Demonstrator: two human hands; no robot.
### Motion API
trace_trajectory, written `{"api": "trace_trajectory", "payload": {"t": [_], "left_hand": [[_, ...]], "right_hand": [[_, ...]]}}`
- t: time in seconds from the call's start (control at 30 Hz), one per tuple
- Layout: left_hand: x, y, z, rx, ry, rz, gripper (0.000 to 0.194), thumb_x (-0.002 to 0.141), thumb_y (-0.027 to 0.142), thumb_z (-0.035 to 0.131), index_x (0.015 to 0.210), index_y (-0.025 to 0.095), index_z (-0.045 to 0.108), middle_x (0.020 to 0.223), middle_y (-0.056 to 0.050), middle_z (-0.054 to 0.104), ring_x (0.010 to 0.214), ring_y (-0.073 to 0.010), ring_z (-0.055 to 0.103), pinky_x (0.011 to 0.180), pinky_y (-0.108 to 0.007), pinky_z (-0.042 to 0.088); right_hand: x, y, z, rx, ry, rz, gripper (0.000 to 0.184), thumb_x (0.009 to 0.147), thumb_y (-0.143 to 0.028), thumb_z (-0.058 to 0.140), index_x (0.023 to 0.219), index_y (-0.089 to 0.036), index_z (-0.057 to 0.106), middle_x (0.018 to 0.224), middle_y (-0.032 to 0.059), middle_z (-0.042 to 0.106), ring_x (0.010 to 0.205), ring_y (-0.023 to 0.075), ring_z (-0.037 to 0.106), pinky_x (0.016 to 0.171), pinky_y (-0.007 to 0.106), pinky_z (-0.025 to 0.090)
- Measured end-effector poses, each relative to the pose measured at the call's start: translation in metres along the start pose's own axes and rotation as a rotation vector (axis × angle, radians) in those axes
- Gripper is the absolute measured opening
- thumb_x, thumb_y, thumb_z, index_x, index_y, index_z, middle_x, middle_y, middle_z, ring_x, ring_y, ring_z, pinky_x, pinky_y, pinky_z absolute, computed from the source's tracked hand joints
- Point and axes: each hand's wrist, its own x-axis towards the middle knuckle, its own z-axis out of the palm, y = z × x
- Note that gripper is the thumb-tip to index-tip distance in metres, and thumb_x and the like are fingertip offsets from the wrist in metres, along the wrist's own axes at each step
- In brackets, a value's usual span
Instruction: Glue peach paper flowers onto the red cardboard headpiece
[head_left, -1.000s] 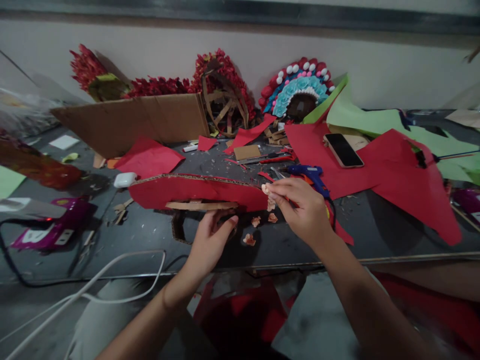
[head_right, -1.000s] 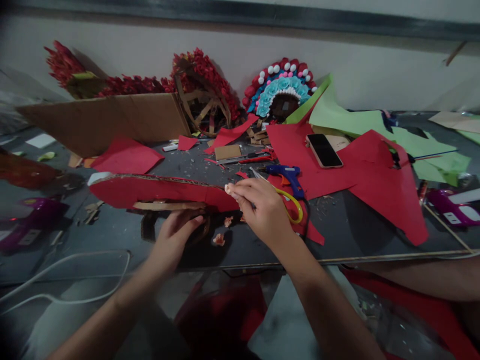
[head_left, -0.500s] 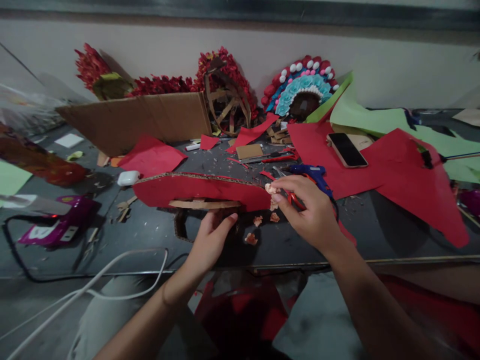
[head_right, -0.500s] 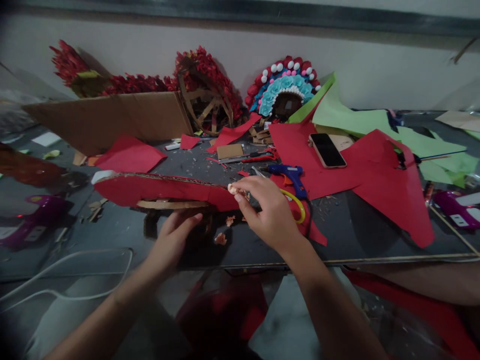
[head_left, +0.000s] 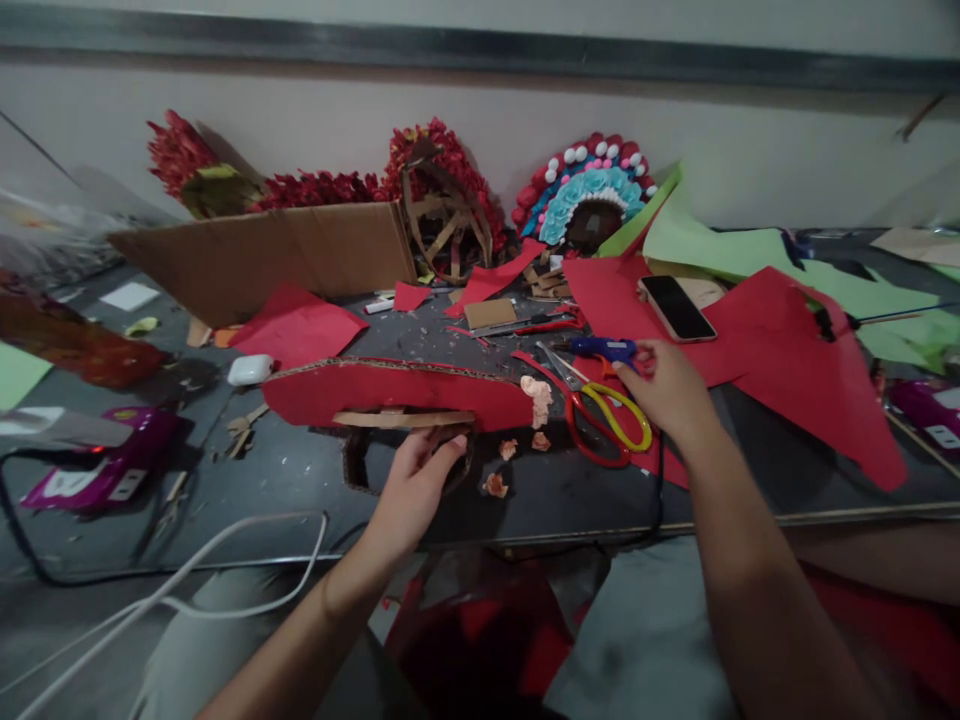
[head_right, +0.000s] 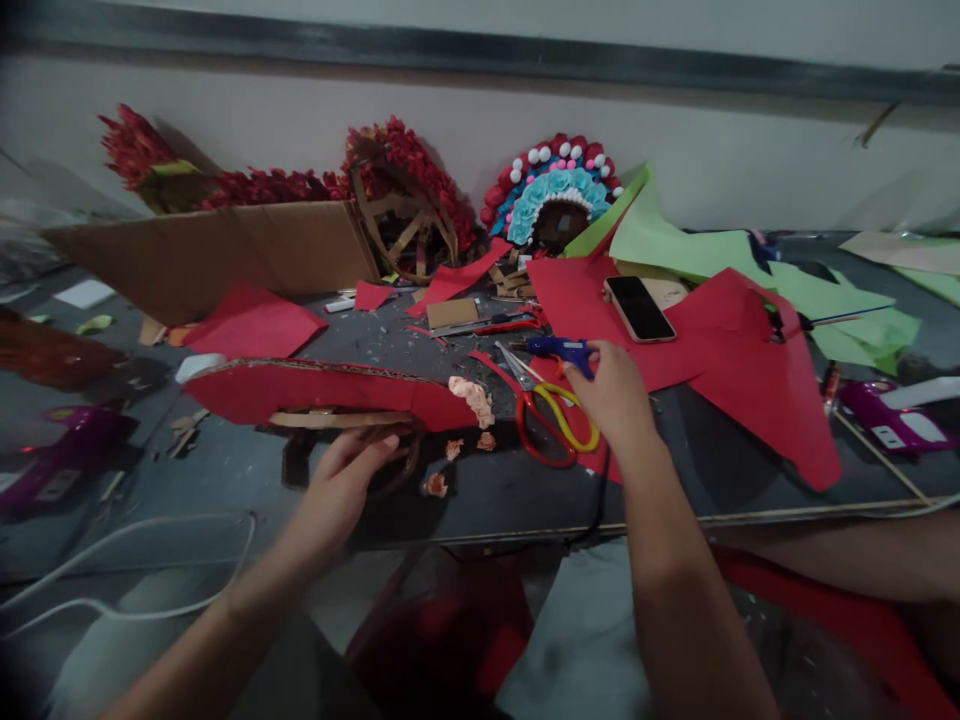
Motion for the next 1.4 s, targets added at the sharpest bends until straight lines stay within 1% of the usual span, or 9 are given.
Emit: {"api": "trace_trajectory", "payload": {"t": [0.17,0.37,0.6,0.77,0.93,1.07,1.17,1.27,1.4], "left_hand": [[0.002,-0.002,-0.002,-0.023,-0.020,-0.017,0.030,0.068,0.035,0.067,0.091,0.016,0.069,0.103,-0.008,0.069,0.099,-0.0234,0.061,0.088,-0.033,0.046],[0.002,-0.004,-0.003,-0.067,-0.032,-0.001,0.031,0.069,0.035,0.067,0.093,0.016,0.070,0.103,-0.008,0.069,0.100,-0.0229,0.061,0.087,-0.032,0.046],[0.002,-0.005,-0.004,-0.151,-0.007,-0.009,0.033,0.068,0.034,0.068,0.095,0.015,0.069,0.105,-0.009,0.068,0.101,-0.0240,0.060,0.084,-0.032,0.048],[0.003,-0.004,-0.003,-0.152,-0.005,0.001,0.031,0.069,0.033,0.067,0.094,0.015,0.068,0.104,-0.009,0.069,0.100,-0.0223,0.060,0.085,-0.031,0.046],[0.003,-0.003,-0.003,-0.143,-0.018,-0.004,0.034,0.067,0.034,0.067,0.094,0.014,0.069,0.105,-0.009,0.068,0.102,-0.0241,0.059,0.086,-0.032,0.046],[0.004,-0.006,-0.004,-0.156,-0.013,-0.015,0.033,0.068,0.035,0.067,0.095,0.016,0.069,0.104,-0.007,0.069,0.099,-0.0223,0.060,0.085,-0.030,0.046],[0.004,-0.008,-0.004,-0.176,-0.013,-0.017,0.032,0.067,0.035,0.069,0.093,0.017,0.070,0.102,-0.007,0.070,0.099,-0.0222,0.061,0.085,-0.030,0.046],[0.004,-0.005,-0.003,-0.189,-0.005,-0.025,0.032,0.065,0.035,0.070,0.091,0.015,0.070,0.101,-0.009,0.070,0.100,-0.0239,0.061,0.089,-0.033,0.045],[0.003,-0.001,-0.002,-0.197,0.016,-0.046,0.035,0.063,0.034,0.072,0.091,0.014,0.069,0.103,-0.009,0.070,0.100,-0.0252,0.061,0.090,-0.035,0.045]], "right_hand": [[0.013,0.016,0.014,-0.127,-0.206,0.211,0.049,0.079,-0.046,0.052,0.112,-0.011,0.052,0.105,0.0166,0.063,0.094,0.0279,0.060,0.073,0.034,0.044],[0.019,0.005,0.019,-0.168,-0.216,0.232,0.047,0.083,-0.046,0.045,0.107,-0.008,0.056,0.102,0.0206,0.063,0.096,0.0308,0.060,0.075,0.036,0.044],[0.008,-0.012,0.018,-0.209,-0.127,0.262,0.048,0.088,-0.037,0.037,0.120,-0.002,0.046,0.116,0.0273,0.053,0.104,0.0345,0.056,0.081,0.042,0.043],[0.009,-0.007,0.014,-0.184,-0.150,0.246,0.050,0.081,-0.047,0.049,0.108,-0.005,0.057,0.100,0.0233,0.062,0.095,0.0320,0.060,0.076,0.038,0.044],[0.012,-0.003,0.012,-0.137,-0.160,0.201,0.039,0.082,-0.044,0.048,0.093,-0.010,0.064,0.085,0.0170,0.066,0.085,0.0270,0.062,0.071,0.032,0.043],[0.005,-0.013,0.000,-0.084,-0.054,0.152,0.044,0.087,-0.047,0.037,0.107,-0.014,0.057,0.095,0.0151,0.064,0.090,0.0270,0.059,0.072,0.033,0.042],[-0.007,-0.024,-0.015,0.026,0.193,0.022,0.046,0.087,-0.051,0.035,0.112,-0.016,0.053,0.097,0.0132,0.063,0.089,0.0265,0.058,0.071,0.033,0.043],[-0.019,-0.033,-0.028,0.101,0.413,-0.124,0.046,0.082,-0.056,0.043,0.099,-0.015,0.056,0.086,0.0116,0.062,0.081,0.0252,0.058,0.068,0.033,0.043],[-0.031,-0.042,-0.036,0.089,0.502,-0.266,0.042,0.068,-0.057,0.062,0.081,-0.017,0.054,0.071,0.0058,0.056,0.067,0.0219,0.056,0.062,0.032,0.044]]}}
